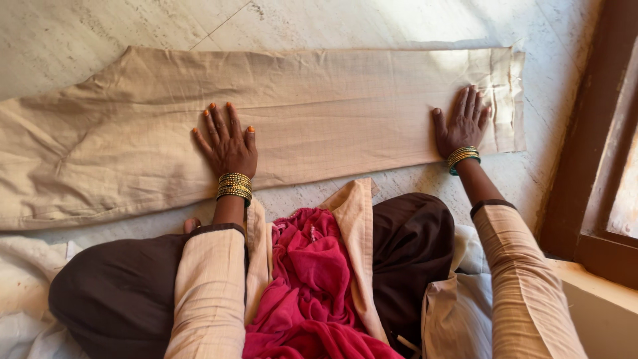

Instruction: The person sits on the floor and folds a pair of beige trousers by hand, smoothing the fabric and folding the legs and waistband to create a compact bundle. They then place the folded trousers into a white sack and begin folding a second pair of light-colored trousers.

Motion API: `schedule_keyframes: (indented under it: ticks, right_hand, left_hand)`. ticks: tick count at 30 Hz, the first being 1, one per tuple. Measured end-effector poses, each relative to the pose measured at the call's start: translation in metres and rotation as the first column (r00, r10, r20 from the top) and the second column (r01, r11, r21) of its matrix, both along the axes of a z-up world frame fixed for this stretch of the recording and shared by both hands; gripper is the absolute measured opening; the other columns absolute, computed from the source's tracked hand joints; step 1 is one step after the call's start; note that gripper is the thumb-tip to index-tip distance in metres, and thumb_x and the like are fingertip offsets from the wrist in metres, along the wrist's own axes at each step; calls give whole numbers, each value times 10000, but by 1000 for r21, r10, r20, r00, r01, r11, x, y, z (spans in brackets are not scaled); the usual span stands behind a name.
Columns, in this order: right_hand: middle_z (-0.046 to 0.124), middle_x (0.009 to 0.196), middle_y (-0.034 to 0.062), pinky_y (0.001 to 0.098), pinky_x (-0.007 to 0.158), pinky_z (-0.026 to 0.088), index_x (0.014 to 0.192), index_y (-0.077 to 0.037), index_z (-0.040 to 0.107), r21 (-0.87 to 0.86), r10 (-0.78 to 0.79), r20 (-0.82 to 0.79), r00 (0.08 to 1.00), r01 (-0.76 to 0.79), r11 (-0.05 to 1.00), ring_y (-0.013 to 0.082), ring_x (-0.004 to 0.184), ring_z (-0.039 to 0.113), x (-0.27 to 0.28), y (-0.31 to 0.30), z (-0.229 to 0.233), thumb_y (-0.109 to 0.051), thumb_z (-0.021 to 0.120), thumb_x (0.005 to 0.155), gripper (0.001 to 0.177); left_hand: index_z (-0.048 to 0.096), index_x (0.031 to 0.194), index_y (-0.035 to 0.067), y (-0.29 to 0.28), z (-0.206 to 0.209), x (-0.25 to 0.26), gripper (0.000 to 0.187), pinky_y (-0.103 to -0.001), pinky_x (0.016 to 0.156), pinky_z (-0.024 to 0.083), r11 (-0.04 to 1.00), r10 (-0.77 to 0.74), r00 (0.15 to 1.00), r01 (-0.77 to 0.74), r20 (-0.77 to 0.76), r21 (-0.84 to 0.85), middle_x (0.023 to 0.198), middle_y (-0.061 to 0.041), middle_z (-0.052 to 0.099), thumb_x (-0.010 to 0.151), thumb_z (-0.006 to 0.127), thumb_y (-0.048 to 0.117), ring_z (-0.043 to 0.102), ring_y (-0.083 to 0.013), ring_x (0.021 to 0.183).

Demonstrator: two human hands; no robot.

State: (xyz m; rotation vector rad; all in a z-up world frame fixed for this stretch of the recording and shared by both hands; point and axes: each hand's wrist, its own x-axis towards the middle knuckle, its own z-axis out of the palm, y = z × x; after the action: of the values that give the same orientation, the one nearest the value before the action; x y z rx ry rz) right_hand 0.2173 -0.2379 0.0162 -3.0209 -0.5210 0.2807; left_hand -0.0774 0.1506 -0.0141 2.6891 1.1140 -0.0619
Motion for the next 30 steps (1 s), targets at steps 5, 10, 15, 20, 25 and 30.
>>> schedule_keyframes:
  ticks: [5,10,15,20,25,30]
  right_hand:
    - [6,1742,141,549,1262,-60,1652,-46,57,-54,34,18,999,-33,998,250,1614,-5,1,24,-15,-629,191,1054,846]
    - [37,1735,137,471,1281,-35,1650,-54,82,264,608,-79,790,-572,777,285,1603,2,-32,105,-38,-528,354,1064,801]
    - [58,1737,129,420,1287,-43,1643,-32,87,79,556,2,831,-554,829,255,1609,22,-14,140,-25,-618,196,1047,843]
    - [57,1730,135,411,1267,-51,1638,-34,71,6,417,-30,908,-417,909,260,1597,16,23,118,-15,-694,92,1003,916]
    - [55,1742,106,415,1286,-41,1651,-50,65,-26,294,-16,956,-294,955,250,1603,15,58,77,-21,-711,56,997,930]
    - [44,1745,129,417,1277,-45,1648,-37,50,-49,170,-18,985,-171,984,270,1605,5,83,40,-20,-729,15,992,954]
  left_hand:
    - [103,1680,167,-34,1,45,821,-653,1219,-40,989,-133,991,131,24,74,1732,-152,30,1040,170,678,10,-336,1599]
    - [145,1678,146,-100,-11,117,734,-576,1296,14,880,-453,839,475,300,-1,1752,-140,109,1108,259,593,77,-326,1628]
    - [153,1666,147,-94,-22,131,737,-559,1278,-6,880,-469,866,475,172,10,1740,-127,107,1081,321,563,79,-299,1607]
    - [126,1668,182,-82,-20,127,743,-557,1271,-26,904,-426,900,428,95,-2,1738,-109,70,1067,257,599,47,-282,1603]
    - [34,1665,195,-51,-15,126,790,-545,1258,-68,930,-366,929,367,-53,13,1745,-81,-2,1035,115,664,2,-262,1606]
    - [22,1671,206,1,-7,120,812,-563,1260,-76,973,-227,968,229,-106,8,1751,-68,-18,1020,83,687,-10,-244,1615]
